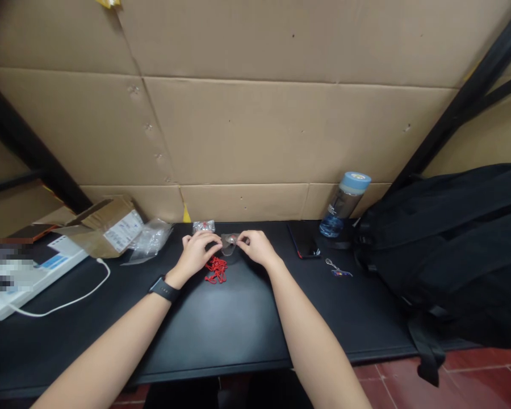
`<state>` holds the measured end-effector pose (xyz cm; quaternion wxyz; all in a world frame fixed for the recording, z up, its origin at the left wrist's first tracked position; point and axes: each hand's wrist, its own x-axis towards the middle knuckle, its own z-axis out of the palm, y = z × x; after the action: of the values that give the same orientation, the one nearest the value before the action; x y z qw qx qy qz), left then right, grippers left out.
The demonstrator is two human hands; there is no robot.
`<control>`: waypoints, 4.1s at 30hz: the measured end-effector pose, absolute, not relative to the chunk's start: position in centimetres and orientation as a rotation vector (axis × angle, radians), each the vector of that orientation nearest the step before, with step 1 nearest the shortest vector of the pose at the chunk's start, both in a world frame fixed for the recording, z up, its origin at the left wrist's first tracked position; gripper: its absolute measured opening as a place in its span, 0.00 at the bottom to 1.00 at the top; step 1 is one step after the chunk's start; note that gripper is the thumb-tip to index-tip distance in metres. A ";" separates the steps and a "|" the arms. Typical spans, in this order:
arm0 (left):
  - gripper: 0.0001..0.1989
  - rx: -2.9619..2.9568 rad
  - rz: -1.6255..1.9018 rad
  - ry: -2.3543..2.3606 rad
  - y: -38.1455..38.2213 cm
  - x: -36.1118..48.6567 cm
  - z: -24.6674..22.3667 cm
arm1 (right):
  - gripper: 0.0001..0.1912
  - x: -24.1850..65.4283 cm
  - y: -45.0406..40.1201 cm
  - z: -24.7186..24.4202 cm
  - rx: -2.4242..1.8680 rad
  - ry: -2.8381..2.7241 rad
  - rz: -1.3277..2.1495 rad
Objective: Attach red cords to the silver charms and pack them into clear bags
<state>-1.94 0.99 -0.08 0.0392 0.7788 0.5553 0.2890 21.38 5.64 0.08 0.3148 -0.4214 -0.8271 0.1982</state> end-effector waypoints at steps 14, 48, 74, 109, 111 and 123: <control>0.07 2.223 1.015 1.652 0.8 -1.5 0.6 | 0.08 21.8 6.5 -0.2 -1.085 -1.958 0.822; 0.12 2.242 0.778 1.922 1.5 -1.7 -0.9 | 0.13 19.1 3.9 1.0 -1.446 -2.236 0.374; 0.08 2.483 0.654 1.477 0.9 -4.3 0.6 | 0.17 14.4 8.0 1.2 -1.527 -2.450 -0.044; 0.05 2.203 0.952 1.280 -0.8 -1.9 2.1 | 0.19 27.8 2.5 2.9 -1.262 -2.407 0.458; 0.05 2.159 0.989 1.274 -0.8 -1.7 1.8 | 0.21 27.5 2.3 3.2 -1.229 -2.351 0.502; 0.10 2.005 1.146 1.284 -0.7 -1.2 1.0 | 0.27 21.8 -0.2 2.5 -0.829 -1.924 0.854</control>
<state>-1.21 -0.67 1.01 0.2472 0.7353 0.4708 0.4203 21.82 -0.16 2.48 0.4256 -0.3317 -0.7695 0.3415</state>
